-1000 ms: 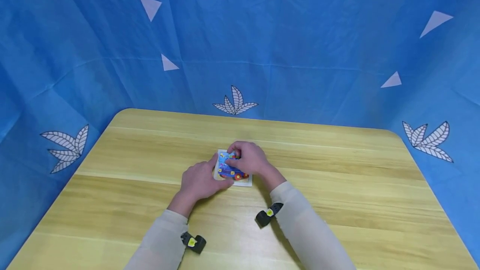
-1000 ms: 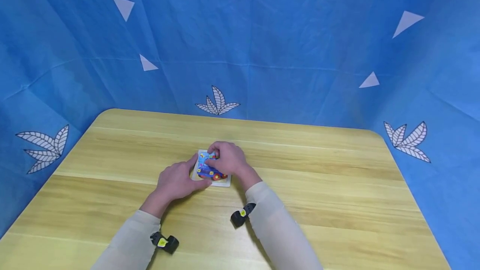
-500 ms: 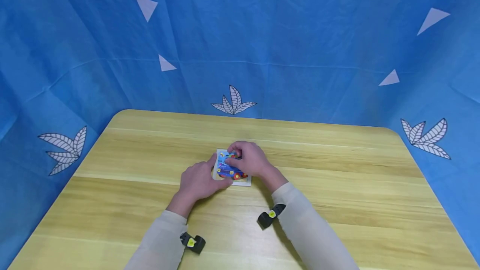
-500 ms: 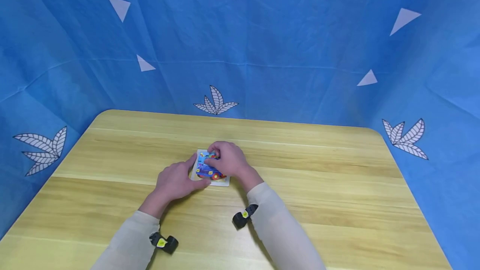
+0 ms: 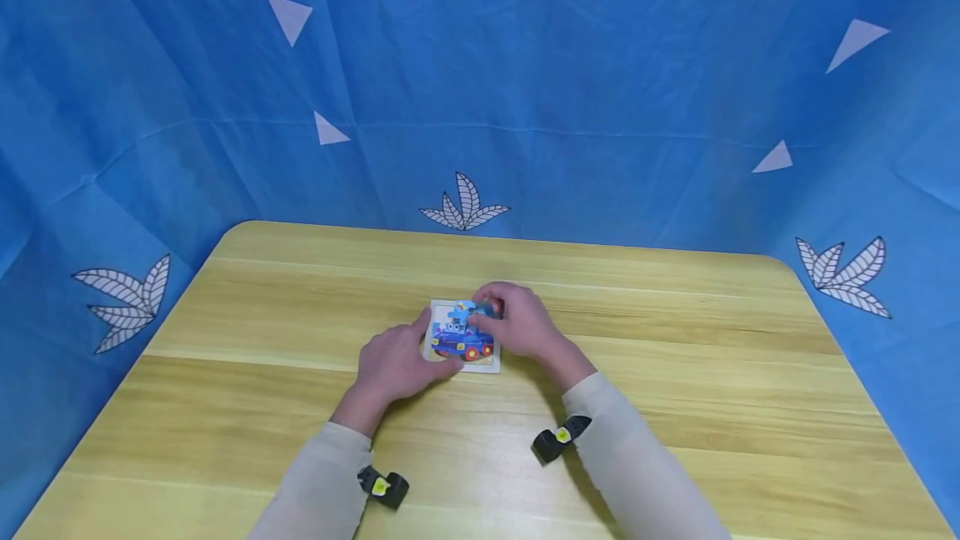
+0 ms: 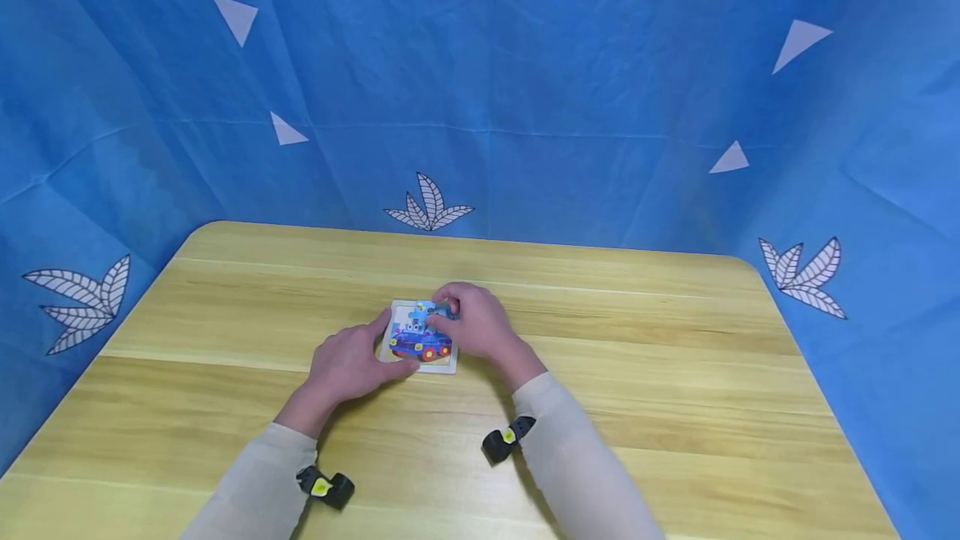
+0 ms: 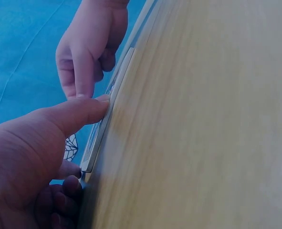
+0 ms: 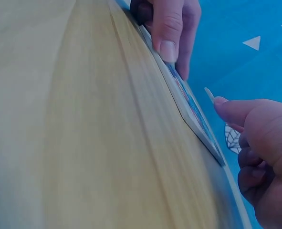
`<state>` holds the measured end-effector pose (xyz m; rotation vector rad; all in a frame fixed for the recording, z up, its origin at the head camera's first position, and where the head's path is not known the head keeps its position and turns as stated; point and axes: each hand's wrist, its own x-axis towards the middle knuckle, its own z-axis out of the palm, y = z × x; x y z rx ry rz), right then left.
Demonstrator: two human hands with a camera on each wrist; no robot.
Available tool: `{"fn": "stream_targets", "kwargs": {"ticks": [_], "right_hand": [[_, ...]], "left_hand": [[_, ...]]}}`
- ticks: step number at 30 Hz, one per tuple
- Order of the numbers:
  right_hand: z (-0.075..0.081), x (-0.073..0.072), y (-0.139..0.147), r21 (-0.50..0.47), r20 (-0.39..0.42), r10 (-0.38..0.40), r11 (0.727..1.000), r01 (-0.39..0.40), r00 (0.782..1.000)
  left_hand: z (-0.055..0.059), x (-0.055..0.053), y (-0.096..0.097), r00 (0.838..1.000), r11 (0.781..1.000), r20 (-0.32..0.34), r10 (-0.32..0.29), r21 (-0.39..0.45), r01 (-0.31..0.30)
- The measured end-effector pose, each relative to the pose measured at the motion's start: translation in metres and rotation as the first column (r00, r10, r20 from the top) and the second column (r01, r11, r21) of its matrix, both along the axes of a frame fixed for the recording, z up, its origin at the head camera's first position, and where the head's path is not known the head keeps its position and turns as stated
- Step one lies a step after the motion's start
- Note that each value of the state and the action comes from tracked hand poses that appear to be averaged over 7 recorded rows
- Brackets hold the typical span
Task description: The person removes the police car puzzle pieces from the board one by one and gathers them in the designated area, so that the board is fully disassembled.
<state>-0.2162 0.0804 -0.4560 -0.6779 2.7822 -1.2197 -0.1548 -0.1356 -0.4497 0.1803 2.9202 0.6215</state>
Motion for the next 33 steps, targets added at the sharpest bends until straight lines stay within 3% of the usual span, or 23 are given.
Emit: {"fn": "stream_targets", "kwargs": {"ticks": [16,33], "right_hand": [[-0.004,0.002,0.038,-0.047,-0.029,-0.062,0.997,0.061,0.998],[-0.003,0.0,0.071,-0.018,-0.043,-0.13,0.991,0.129,0.991]], "left_hand": [[0.001,0.001,0.0,1.0,1.0,0.012,0.015,0.009,-0.015],[0.003,0.002,0.003,0.999,1.0,0.023,0.023,0.008,-0.023]]}}
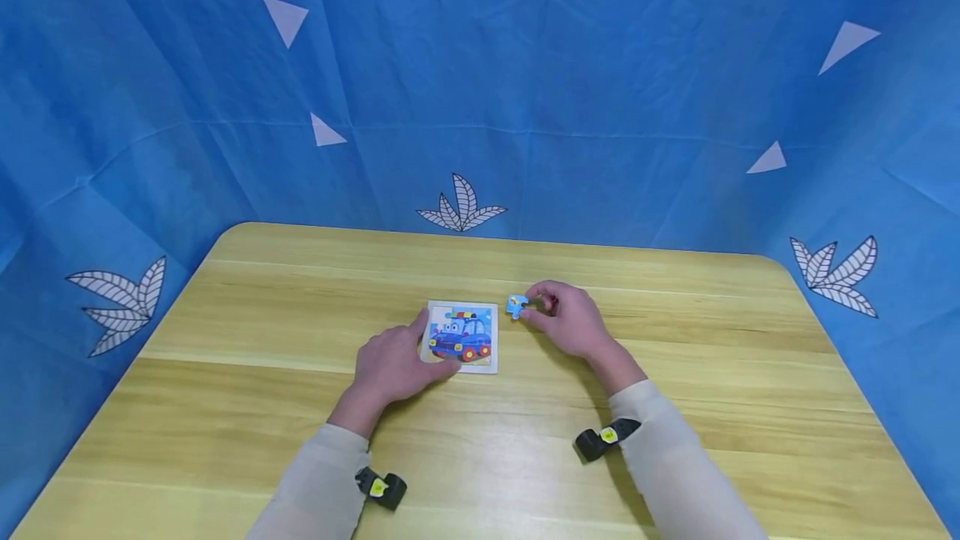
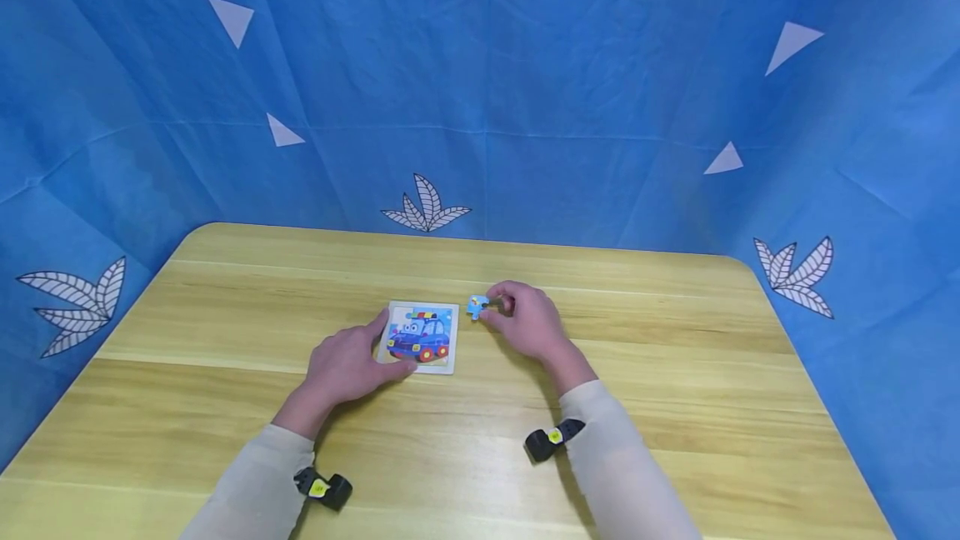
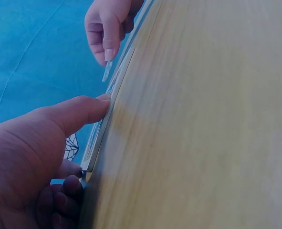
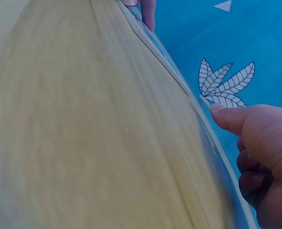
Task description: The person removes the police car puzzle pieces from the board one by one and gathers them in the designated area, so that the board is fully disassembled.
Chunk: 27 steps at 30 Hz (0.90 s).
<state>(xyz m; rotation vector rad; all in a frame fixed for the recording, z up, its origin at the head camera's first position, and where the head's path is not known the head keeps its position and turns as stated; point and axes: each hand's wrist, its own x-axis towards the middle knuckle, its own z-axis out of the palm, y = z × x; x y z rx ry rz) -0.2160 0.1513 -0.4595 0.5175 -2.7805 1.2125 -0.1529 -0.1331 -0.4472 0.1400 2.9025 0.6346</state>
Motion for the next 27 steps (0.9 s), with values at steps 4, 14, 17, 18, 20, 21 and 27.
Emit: {"fn": "stream_targets", "kwargs": {"ticks": [4,14,17,18,20,21,27], "right_hand": [[-0.0006,-0.0005,0.0044,0.013,-0.004,-0.013,1.0,0.013,1.0],[-0.0012,-0.0021,0.0094,0.039,0.003,-0.023,0.999,0.023,1.0],[-0.0001,-0.002,0.0091,0.056,0.013,-0.028,0.998,0.027,1.0],[0.0002,-0.002,0.0089,0.062,0.015,-0.03,0.998,0.029,0.999],[0.0006,-0.0021,0.0083,0.075,0.021,-0.032,0.997,0.03,0.999],[0.0007,-0.0022,0.008,0.08,0.024,-0.033,0.996,0.031,0.999],[0.0002,-0.0026,0.0077,0.103,0.027,-0.044,0.994,0.041,0.999]], "left_hand": [[-0.0005,0.0,-0.0006,1.0,1.0,0.002,-0.002,0.002,0.002],[-0.0014,0.0,-0.0023,1.0,1.0,-0.005,-0.01,-0.003,0.01],[-0.0015,0.0001,-0.0025,1.0,1.0,-0.003,-0.009,-0.004,0.009],[-0.0014,0.0001,-0.0026,1.0,1.0,-0.002,-0.008,-0.006,0.008],[-0.0012,0.0003,-0.0026,1.0,1.0,0.0,-0.007,-0.007,0.007],[-0.0012,0.0003,-0.0026,1.0,1.0,-0.001,-0.007,-0.007,0.007],[-0.0009,0.0003,-0.0024,1.0,1.0,-0.004,-0.008,-0.004,0.008]]}}
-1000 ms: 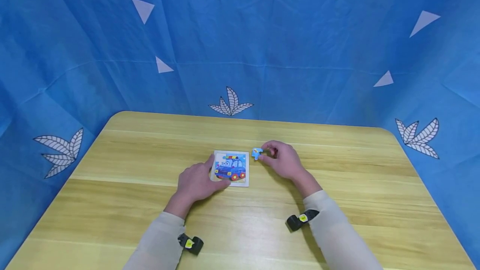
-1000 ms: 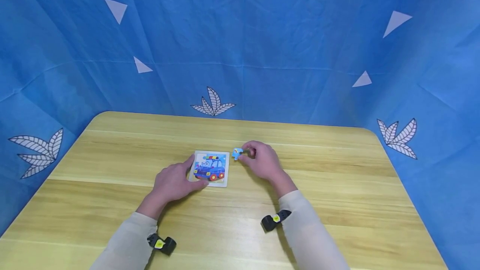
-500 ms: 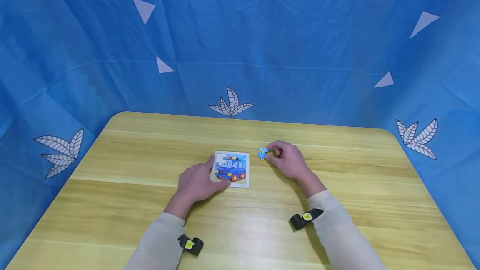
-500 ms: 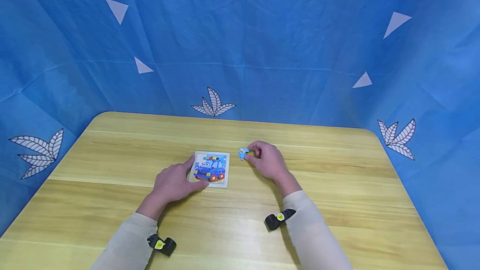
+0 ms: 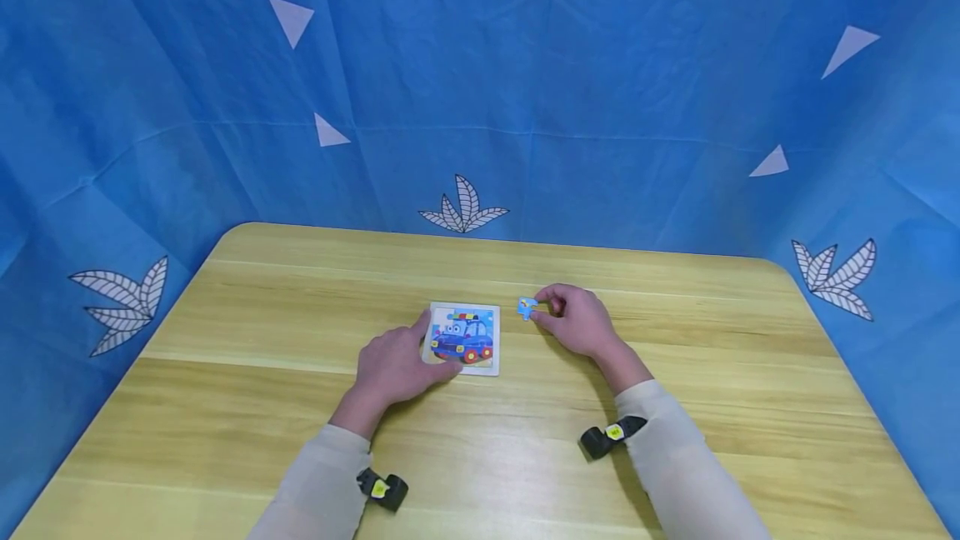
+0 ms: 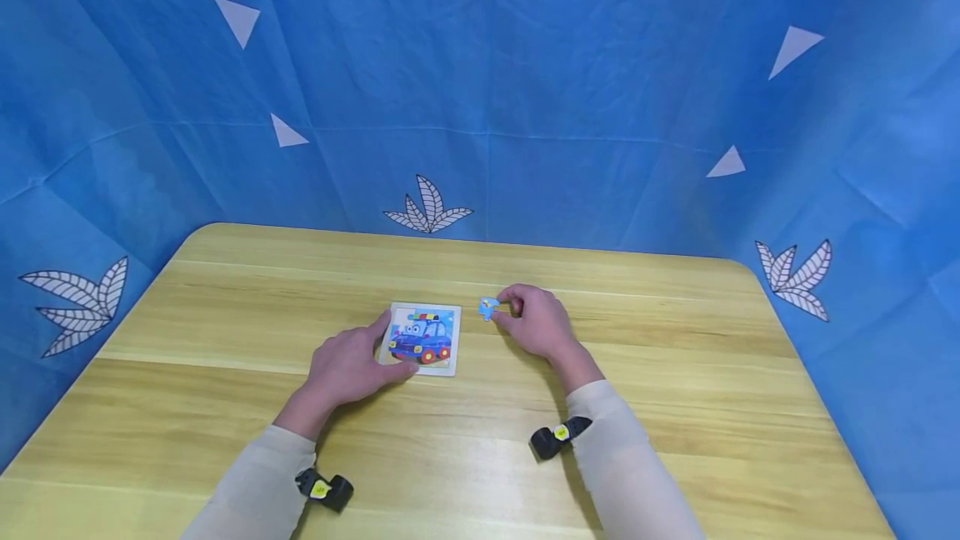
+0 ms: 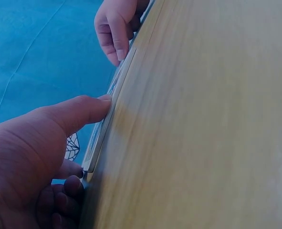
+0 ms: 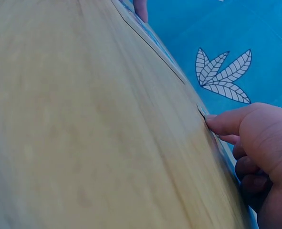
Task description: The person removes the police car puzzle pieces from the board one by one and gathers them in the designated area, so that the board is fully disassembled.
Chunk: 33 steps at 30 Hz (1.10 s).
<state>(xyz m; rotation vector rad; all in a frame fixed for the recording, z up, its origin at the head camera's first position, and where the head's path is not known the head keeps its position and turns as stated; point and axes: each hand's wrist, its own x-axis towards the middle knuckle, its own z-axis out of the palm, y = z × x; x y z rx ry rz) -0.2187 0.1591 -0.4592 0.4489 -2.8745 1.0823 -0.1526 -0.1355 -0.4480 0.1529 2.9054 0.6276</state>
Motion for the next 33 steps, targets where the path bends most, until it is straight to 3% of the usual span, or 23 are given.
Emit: {"fn": "stream_targets", "kwargs": {"ticks": [20,33], "right_hand": [[-0.004,0.002,-0.002,-0.066,0.008,0.001,0.998,0.0,1.0],[-0.001,0.01,-0.02,-0.108,0.006,0.028,0.994,-0.027,1.0]], "left_hand": [[-0.003,-0.002,0.001,1.0,1.0,-0.001,0.005,-0.004,-0.005],[-0.002,-0.002,0.001,1.0,1.0,0.005,0.0,-0.007,0.0]]}}
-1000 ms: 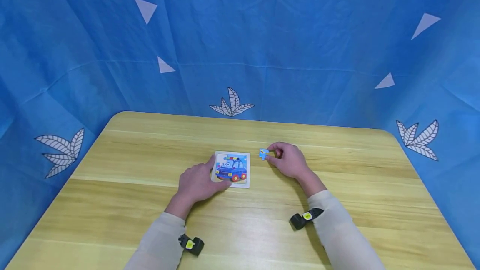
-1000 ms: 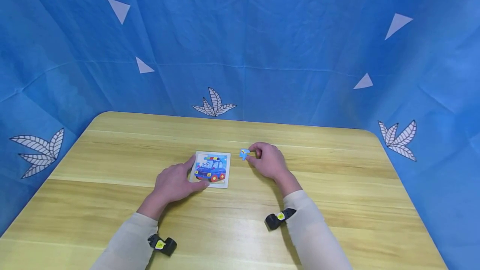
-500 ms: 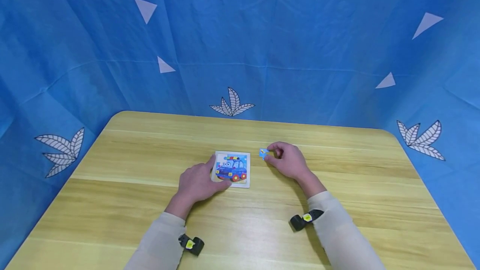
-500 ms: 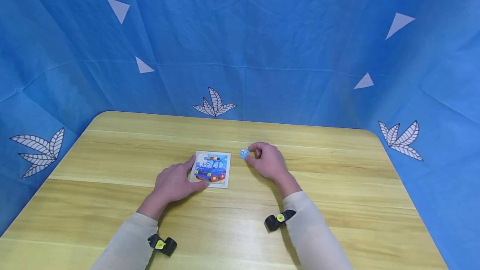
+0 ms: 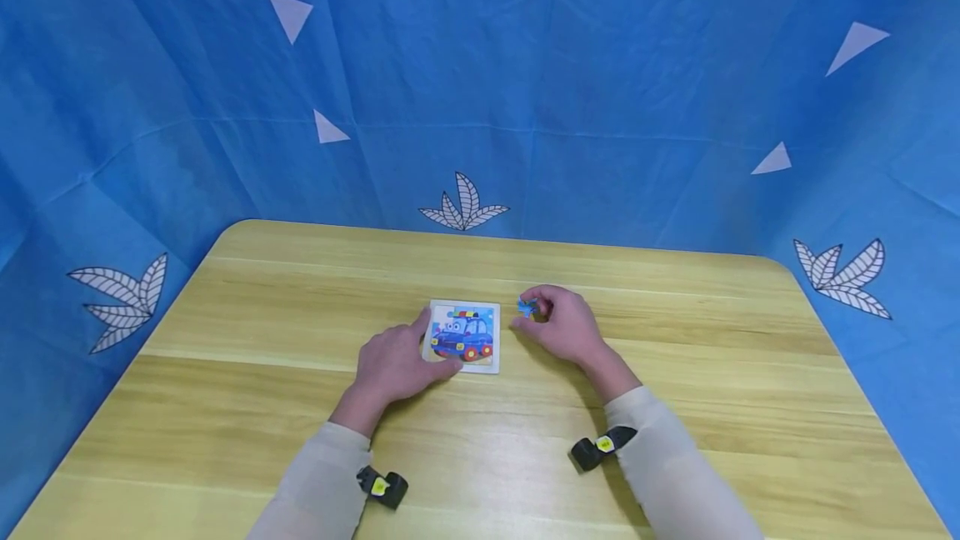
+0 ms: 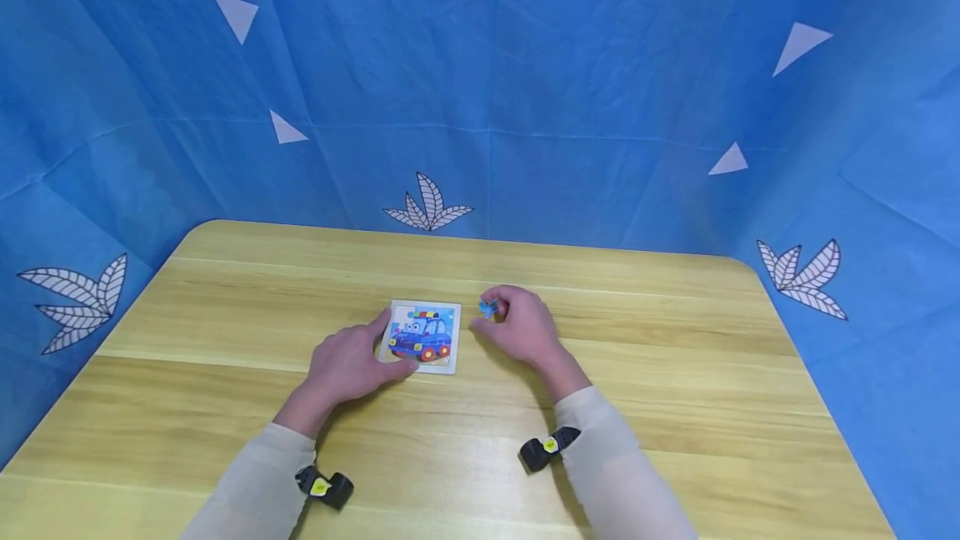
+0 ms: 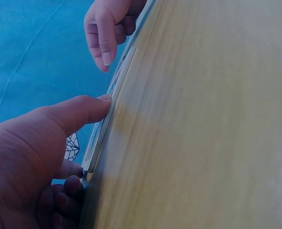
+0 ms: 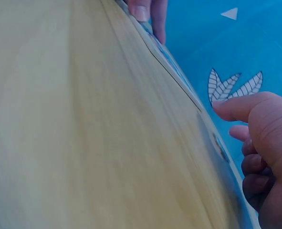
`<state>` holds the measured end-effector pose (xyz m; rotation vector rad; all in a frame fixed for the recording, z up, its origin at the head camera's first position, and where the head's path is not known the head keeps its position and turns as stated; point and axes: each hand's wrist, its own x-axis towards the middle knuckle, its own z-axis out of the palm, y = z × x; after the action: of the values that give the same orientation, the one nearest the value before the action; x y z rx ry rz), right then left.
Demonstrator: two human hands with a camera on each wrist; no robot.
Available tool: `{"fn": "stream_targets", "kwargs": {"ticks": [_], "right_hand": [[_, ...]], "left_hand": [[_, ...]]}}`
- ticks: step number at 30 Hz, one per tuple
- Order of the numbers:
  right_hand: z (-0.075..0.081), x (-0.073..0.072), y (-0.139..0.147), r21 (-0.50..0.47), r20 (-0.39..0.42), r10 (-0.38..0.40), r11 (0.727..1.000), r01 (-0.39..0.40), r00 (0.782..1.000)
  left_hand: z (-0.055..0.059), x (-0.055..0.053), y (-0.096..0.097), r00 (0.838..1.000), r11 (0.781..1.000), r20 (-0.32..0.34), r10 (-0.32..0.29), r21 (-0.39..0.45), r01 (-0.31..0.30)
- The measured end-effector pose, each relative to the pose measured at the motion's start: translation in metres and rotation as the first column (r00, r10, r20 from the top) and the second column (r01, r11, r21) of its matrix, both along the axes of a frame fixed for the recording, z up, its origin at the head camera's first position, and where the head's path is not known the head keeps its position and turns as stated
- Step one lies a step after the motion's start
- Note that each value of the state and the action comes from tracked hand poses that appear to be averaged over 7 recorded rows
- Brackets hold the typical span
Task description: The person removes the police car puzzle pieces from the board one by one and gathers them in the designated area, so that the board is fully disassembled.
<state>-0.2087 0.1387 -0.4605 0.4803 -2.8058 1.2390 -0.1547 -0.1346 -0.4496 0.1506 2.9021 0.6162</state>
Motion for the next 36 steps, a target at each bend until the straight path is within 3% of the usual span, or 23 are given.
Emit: {"fn": "stream_targets", "kwargs": {"ticks": [12,36], "right_hand": [[0.009,0.008,-0.028,-0.001,0.028,0.02,1.0,-0.02,0.999],[0.007,0.011,-0.067,-0.019,0.056,0.042,0.999,-0.041,0.998]], "left_hand": [[0.001,0.001,0.0,1.0,1.0,0.001,0.001,-0.006,-0.001],[0.002,0.001,-0.001,0.999,1.0,-0.02,-0.027,-0.011,0.027]]}}
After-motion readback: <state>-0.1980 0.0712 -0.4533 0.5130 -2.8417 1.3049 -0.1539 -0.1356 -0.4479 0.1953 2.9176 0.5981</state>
